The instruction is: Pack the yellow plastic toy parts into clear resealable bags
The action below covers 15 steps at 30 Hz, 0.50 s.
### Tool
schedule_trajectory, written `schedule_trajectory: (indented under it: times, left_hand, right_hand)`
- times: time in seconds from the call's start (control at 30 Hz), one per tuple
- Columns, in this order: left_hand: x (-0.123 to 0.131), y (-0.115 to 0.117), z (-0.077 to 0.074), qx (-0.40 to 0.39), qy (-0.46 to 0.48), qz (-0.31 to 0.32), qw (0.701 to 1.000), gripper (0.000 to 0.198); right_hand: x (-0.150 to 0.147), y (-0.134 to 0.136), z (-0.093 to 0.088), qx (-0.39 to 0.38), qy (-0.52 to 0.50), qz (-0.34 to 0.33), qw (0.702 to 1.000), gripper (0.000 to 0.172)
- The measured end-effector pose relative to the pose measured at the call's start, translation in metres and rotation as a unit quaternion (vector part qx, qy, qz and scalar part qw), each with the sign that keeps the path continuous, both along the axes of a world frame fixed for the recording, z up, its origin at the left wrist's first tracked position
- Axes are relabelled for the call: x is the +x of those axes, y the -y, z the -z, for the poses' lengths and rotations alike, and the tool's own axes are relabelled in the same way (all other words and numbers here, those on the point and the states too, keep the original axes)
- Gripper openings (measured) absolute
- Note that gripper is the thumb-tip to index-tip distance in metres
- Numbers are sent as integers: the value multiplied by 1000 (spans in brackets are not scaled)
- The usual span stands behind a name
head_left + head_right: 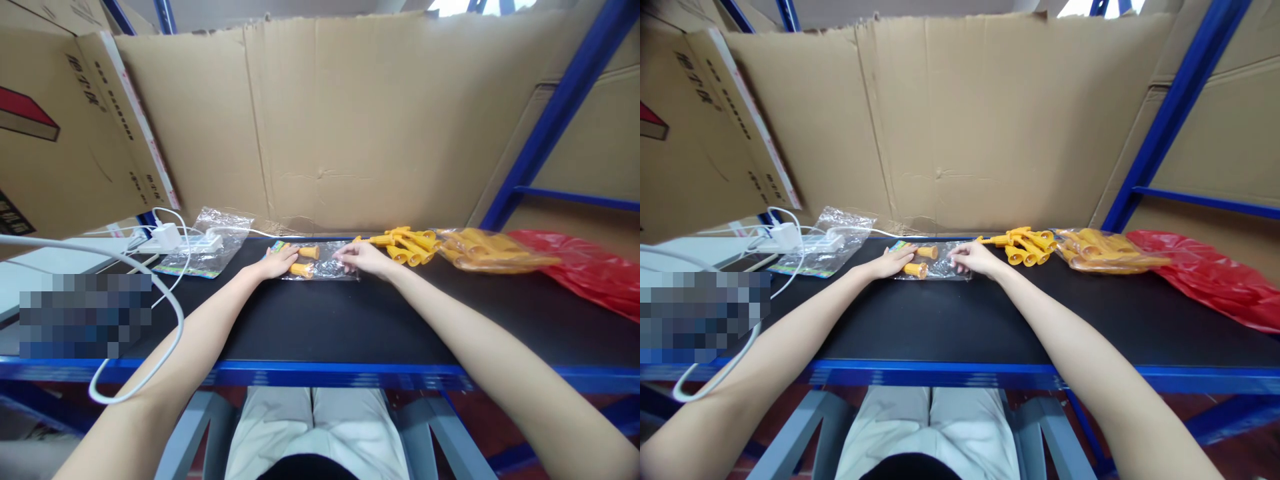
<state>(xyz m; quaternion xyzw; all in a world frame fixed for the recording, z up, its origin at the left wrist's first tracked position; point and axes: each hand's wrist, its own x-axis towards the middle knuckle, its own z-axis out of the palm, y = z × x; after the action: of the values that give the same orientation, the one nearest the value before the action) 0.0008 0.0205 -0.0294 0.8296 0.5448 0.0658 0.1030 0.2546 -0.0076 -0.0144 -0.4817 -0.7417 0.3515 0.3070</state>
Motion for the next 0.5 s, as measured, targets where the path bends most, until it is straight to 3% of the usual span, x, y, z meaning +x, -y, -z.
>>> schedule_trajectory:
  times: [0.07, 0.13, 0.2, 0.27, 0.37, 0.5]
  left_hand:
    - [-8, -5, 0, 2, -6, -20, 1000, 56]
    - [-15, -9, 1, 6, -13, -37, 999, 56]
    - [-20, -11, 1, 9, -17, -49, 999, 56]
    - [-23, -13, 2, 10, -18, -54, 998, 56]
    - [-23, -14, 2, 12, -18, -52, 998, 55]
    - [-23, -14, 3, 14, -17, -54, 998, 56]
  right_hand:
    - [14, -11, 0, 93, 54, 90, 990, 21]
    - [33, -21, 1, 206, 137, 171, 954, 22]
    - [52, -28, 4, 266, 215, 234, 910, 28]
    - [68, -33, 9, 284, 284, 269, 876, 37]
    - [81, -37, 18, 264, 368, 267, 850, 45]
    - [82, -39, 22, 269, 445, 267, 812, 34]
